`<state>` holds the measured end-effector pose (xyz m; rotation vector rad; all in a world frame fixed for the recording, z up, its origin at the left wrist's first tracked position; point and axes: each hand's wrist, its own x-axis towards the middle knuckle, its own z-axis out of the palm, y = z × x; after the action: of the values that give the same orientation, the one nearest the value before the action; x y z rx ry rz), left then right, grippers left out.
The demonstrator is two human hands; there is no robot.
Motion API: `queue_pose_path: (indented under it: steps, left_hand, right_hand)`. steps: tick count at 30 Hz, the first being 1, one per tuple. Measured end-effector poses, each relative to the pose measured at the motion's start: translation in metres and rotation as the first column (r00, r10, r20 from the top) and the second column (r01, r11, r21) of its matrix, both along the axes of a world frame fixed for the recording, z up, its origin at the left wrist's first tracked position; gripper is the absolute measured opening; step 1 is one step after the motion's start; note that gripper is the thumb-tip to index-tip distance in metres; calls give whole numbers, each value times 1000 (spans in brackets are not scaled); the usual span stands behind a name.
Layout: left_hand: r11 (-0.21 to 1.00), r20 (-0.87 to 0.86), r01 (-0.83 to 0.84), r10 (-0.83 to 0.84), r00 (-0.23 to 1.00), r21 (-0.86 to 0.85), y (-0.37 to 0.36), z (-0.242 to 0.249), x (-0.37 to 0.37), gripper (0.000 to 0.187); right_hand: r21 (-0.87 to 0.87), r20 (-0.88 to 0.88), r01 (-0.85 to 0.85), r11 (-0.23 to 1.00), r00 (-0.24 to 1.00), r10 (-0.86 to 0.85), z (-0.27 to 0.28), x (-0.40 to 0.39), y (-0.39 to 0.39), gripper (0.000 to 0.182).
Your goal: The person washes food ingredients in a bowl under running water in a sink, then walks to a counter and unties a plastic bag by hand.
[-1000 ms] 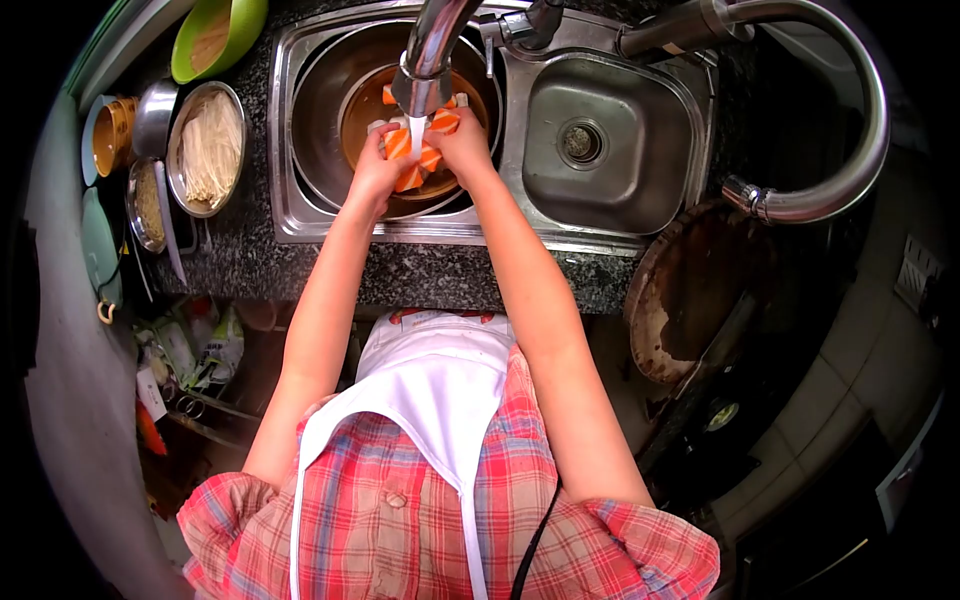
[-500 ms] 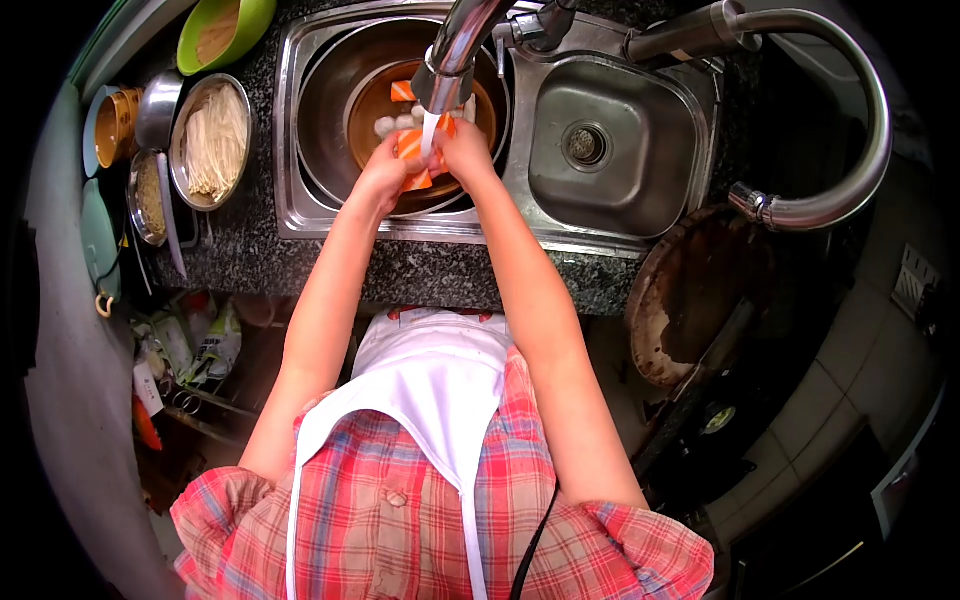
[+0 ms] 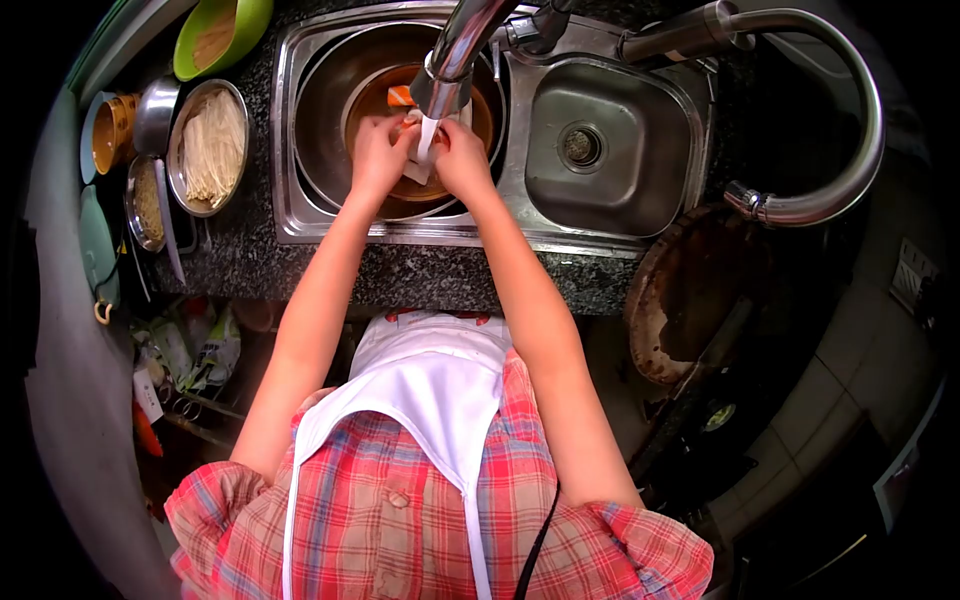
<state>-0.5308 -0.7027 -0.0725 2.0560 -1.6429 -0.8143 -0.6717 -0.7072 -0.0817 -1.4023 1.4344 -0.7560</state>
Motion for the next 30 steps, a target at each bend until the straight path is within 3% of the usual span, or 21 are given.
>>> queue_pose_path:
  steps: [1, 4, 5, 7, 8, 9, 11, 12, 13, 15, 16, 17, 18, 20, 21, 22, 23, 24, 25, 27, 30]
  left_hand:
    - [1000, -3, 0, 0, 1000, -1, -5, 1, -1, 55]
    - [845, 444, 427, -264, 856, -322, -25, -4, -4, 59]
    - [845, 444, 427, -263, 856, -322, -28, -6, -5, 59]
    - [820, 674, 562, -358, 646, -103, -31, -10, -6, 57]
    - [830, 773, 558, -361, 522, 10, -33, -12, -8, 46]
    - [831, 774, 557, -359, 521, 11, -35, -14, -7, 46]
    - [859, 774, 499, -395, 496, 118, -35, -17, -7, 38]
    - [889, 611, 443, -416, 673, 117, -41, -21, -4, 20]
    - [888, 614, 445, -416, 671, 115, -41, -24, -1, 20]
    - [941, 412, 305, -339, 846, 147, -43, -29, 4, 21]
    - [937, 414, 326, -349, 841, 127, -43, -33, 6, 24]
    - [937, 415, 326, -349, 840, 127, -43, -36, 6, 24]
    - [958, 276, 249, -281, 919, 144, -43, -38, 7, 29]
    - [971, 59, 139, -153, 986, 194, -45, -42, 10, 36]
    - [970, 57, 141, -154, 986, 197, -45, -41, 12, 36]
    - [978, -161, 127, -100, 982, 165, -45, -39, 15, 37]
    - [985, -372, 105, -46, 927, 139, -45, -38, 19, 38]
    - [969, -452, 221, -148, 880, 113, -45, -30, 24, 41]
    - [969, -449, 217, -144, 882, 115, -44, -14, 22, 41]
    - [877, -686, 234, 138, 714, 420, -37, 24, 14, 42]
    - [871, -634, 305, 9, 773, 385, -32, 34, 12, 49]
  right_hand:
    - [-1, -3, 0, 1000, 1000, 0, 3, -4, -3, 29]
    - [-59, -164, 134, 989, 976, -142, 11, -18, -13, 21]
    - [-58, -164, 133, 989, 976, -141, 12, -22, -18, 21]
    - [-73, -232, 136, 988, 961, -150, 16, -26, -29, 21]
    - [-82, -237, 121, 989, 962, -137, 14, -26, -32, 19]
    - [-83, -235, 120, 989, 963, -136, 10, -24, -34, 19]
    - [-153, -456, -165, 974, 886, 78, 2, -17, -35, 22]
    - [-182, -490, -280, 943, 857, 160, -5, -12, -38, 28]
    - [-185, -489, -277, 943, 858, 156, -22, -6, -38, 28]
    - [-370, -502, -283, 885, 862, 66, -42, 4, -38, 38]
    - [-240, -474, -274, 931, 870, 134, -45, 5, -41, 39]
    - [-241, -473, -273, 931, 871, 134, -49, 5, -43, 39]
    - [-35, -419, -248, 968, 883, 211, -48, 6, -45, 42]
    - [176, -350, -224, 959, 896, 273, -46, 8, -47, 45]
    - [148, -166, -210, 966, 958, 234, -53, 8, -47, 49]
    - [124, 26, -192, 974, 981, 190, -60, 8, -45, 54]
    - [106, 218, -169, 980, 965, 143, -66, 8, -43, 59]
    - [85, 363, -190, 978, 920, 147, -48, 5, -45, 56]
    - [192, 509, -190, 963, 858, 68, -38, 6, -46, 47]
    - [209, 564, -196, 958, 825, 46, -31, 6, -44, 39]
    - [278, 531, -214, 936, 847, 36, -18, 0, -45, 33]
